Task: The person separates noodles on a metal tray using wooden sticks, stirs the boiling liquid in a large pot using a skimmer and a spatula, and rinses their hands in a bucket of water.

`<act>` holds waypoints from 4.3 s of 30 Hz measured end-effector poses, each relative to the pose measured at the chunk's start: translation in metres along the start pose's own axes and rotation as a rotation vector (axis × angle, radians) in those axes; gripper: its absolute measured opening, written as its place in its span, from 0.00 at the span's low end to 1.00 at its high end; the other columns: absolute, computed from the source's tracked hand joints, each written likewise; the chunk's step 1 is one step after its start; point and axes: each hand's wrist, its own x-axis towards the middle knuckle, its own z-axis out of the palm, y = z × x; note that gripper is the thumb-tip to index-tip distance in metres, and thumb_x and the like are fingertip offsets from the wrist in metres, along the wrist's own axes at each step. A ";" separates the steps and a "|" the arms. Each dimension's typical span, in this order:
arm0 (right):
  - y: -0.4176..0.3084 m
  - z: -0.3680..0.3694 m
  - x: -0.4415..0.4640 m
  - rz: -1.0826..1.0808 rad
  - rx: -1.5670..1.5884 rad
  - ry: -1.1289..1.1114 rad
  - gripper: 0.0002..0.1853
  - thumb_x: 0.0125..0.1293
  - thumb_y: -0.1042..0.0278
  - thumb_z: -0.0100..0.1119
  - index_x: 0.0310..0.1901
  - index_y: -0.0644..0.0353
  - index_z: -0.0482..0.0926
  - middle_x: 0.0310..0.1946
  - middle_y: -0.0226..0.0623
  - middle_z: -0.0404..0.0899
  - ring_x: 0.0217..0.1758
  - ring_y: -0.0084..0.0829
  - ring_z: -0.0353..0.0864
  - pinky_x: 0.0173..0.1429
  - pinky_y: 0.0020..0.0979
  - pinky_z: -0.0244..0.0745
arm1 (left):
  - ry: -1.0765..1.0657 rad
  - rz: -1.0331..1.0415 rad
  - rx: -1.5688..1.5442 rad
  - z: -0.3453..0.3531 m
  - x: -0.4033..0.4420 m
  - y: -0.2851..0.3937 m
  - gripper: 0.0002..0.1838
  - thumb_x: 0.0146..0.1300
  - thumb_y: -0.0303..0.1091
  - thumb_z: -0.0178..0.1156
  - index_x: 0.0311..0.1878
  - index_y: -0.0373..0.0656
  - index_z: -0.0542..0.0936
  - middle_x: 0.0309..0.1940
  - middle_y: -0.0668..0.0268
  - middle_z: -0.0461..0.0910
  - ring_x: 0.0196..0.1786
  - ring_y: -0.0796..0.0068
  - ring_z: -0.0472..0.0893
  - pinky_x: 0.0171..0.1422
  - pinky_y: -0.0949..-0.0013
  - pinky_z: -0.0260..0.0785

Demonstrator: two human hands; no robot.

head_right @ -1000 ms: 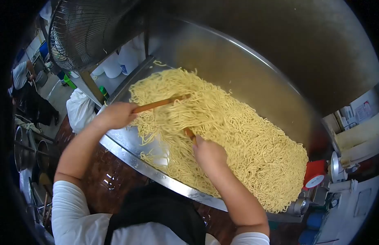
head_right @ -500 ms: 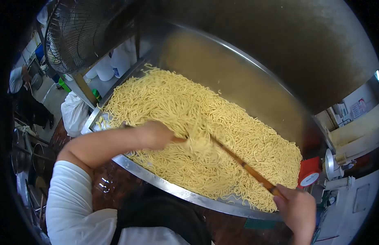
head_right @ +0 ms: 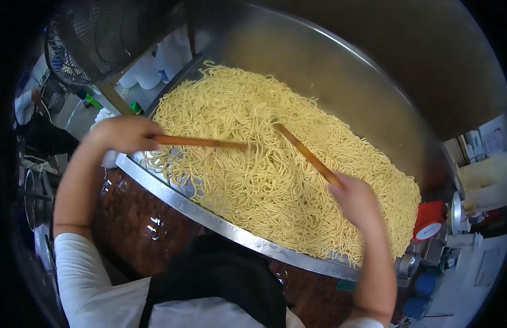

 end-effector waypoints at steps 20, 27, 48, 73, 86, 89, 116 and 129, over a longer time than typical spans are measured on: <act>-0.053 -0.096 -0.098 0.007 -0.095 -0.205 0.18 0.54 0.68 0.66 0.47 0.63 0.82 0.25 0.48 0.80 0.28 0.40 0.82 0.34 0.33 0.74 | 0.013 -0.415 -0.035 0.017 -0.122 -0.031 0.15 0.56 0.40 0.60 0.45 0.45 0.82 0.32 0.56 0.82 0.39 0.56 0.81 0.43 0.59 0.71; -0.089 0.007 -0.062 -0.226 -0.246 -0.125 0.15 0.61 0.59 0.60 0.50 0.47 0.81 0.30 0.43 0.82 0.33 0.46 0.82 0.39 0.44 0.76 | 0.212 -0.383 -0.059 0.017 -0.142 -0.028 0.16 0.55 0.35 0.60 0.46 0.41 0.81 0.34 0.51 0.81 0.40 0.53 0.81 0.46 0.58 0.71; 0.189 -0.121 -0.263 0.347 0.018 0.320 0.24 0.46 0.83 0.66 0.50 0.66 0.80 0.32 0.45 0.79 0.35 0.39 0.80 0.41 0.30 0.72 | 0.090 -0.086 0.255 0.032 0.229 0.221 0.16 0.63 0.39 0.51 0.43 0.39 0.81 0.31 0.54 0.82 0.35 0.58 0.82 0.45 0.55 0.72; 0.307 -0.124 -0.281 0.401 0.298 -0.266 0.24 0.49 0.74 0.73 0.51 0.63 0.81 0.36 0.29 0.83 0.40 0.16 0.77 0.48 0.25 0.73 | -0.150 -0.271 -0.192 0.015 0.005 0.194 0.14 0.63 0.37 0.58 0.45 0.36 0.79 0.24 0.66 0.76 0.26 0.76 0.76 0.31 0.67 0.68; 0.162 -0.021 -0.140 0.145 -0.116 -0.196 0.24 0.52 0.67 0.66 0.53 0.60 0.77 0.40 0.53 0.81 0.45 0.48 0.81 0.50 0.39 0.75 | -0.019 0.003 0.250 0.111 0.088 0.230 0.14 0.62 0.42 0.54 0.42 0.44 0.82 0.35 0.55 0.83 0.41 0.53 0.82 0.49 0.54 0.73; 0.189 -0.068 -0.225 0.188 -0.025 -0.244 0.24 0.52 0.62 0.68 0.52 0.57 0.79 0.36 0.50 0.82 0.39 0.47 0.82 0.45 0.38 0.75 | -0.115 0.001 0.079 0.090 0.024 0.165 0.15 0.60 0.45 0.59 0.40 0.43 0.80 0.30 0.56 0.80 0.36 0.56 0.80 0.42 0.58 0.69; 0.299 -0.124 -0.230 -0.006 0.244 -0.194 0.20 0.51 0.73 0.69 0.48 0.65 0.81 0.31 0.41 0.84 0.33 0.25 0.82 0.40 0.26 0.73 | 0.130 -0.262 -0.304 0.218 -0.095 0.207 0.21 0.63 0.45 0.60 0.52 0.40 0.80 0.36 0.56 0.84 0.39 0.64 0.83 0.45 0.62 0.74; 0.098 -0.160 -0.207 -0.309 -0.277 0.078 0.23 0.42 0.80 0.67 0.44 0.52 0.84 0.27 0.43 0.78 0.31 0.44 0.80 0.34 0.39 0.74 | 0.349 -0.756 -0.393 0.117 -0.165 0.141 0.14 0.59 0.35 0.58 0.46 0.41 0.82 0.26 0.63 0.81 0.32 0.74 0.80 0.40 0.65 0.72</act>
